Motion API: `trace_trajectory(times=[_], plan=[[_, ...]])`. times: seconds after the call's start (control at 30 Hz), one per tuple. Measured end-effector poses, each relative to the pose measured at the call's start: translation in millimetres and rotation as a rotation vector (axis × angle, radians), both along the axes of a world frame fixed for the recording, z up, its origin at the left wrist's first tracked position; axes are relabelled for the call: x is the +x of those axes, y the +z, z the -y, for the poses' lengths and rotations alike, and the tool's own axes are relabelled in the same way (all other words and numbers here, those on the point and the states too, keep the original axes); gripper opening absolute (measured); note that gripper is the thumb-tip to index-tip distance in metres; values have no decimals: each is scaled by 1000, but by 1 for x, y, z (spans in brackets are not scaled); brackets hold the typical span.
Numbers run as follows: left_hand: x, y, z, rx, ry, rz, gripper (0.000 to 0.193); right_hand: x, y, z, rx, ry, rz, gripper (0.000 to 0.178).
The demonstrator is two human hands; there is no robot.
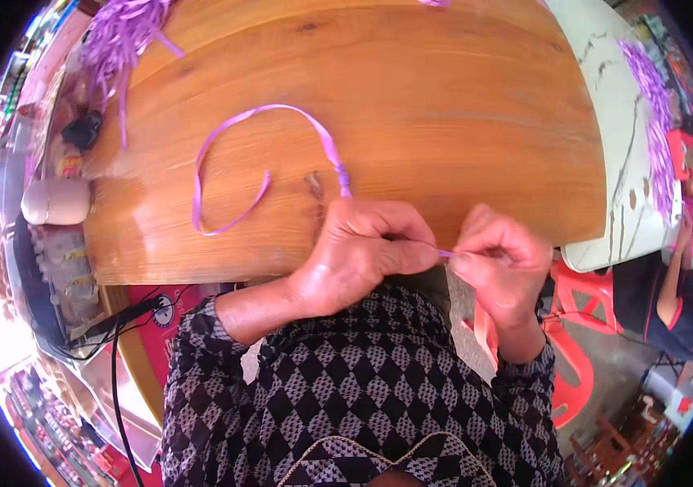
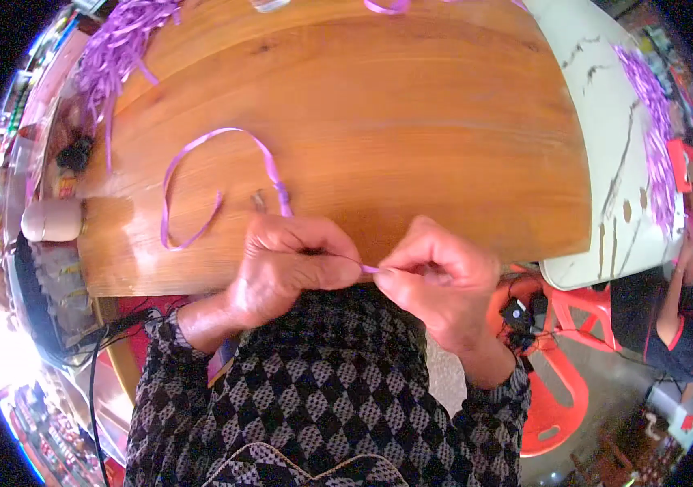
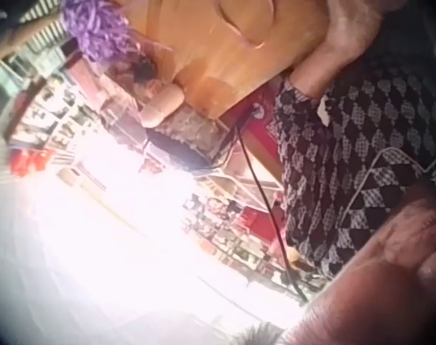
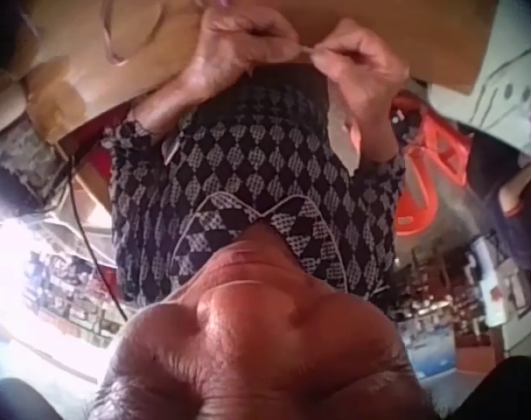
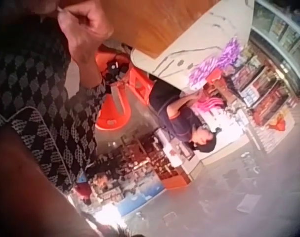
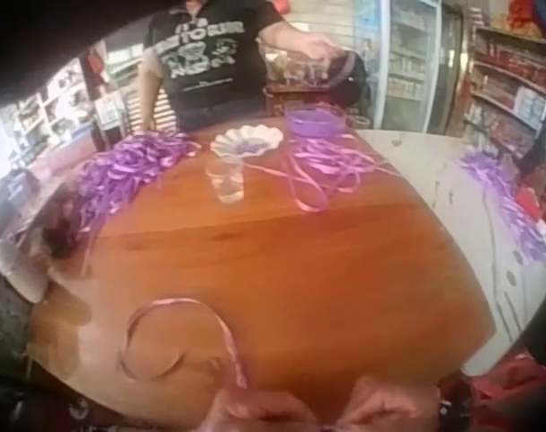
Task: The person ties knots in a purple ribbon by hand, pulling the ribbon taut and then looping and threading the ends to form a series of knots along its length.
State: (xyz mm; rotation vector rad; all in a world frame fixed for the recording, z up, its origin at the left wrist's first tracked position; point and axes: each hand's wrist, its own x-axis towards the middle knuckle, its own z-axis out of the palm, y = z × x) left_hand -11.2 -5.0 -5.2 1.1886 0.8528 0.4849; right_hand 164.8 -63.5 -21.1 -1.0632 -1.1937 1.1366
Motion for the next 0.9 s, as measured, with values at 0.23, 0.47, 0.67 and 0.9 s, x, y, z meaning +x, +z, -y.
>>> trace_trajectory(times=[0.23,0.47,0.67,0.9], plan=[[-42,4,-35,441,-49,-194,11,76,17,-16,-83,-446,208,10],[-55,8,-48,180,251,79,18,74,-2,-54,184,-475,644,12],[-40,11,-37,-8,192,36,22,5,23,-54,489,-168,838,36],[-26,25,-33,-105,224,139,23,-18,5,-61,595,-57,540,28]])
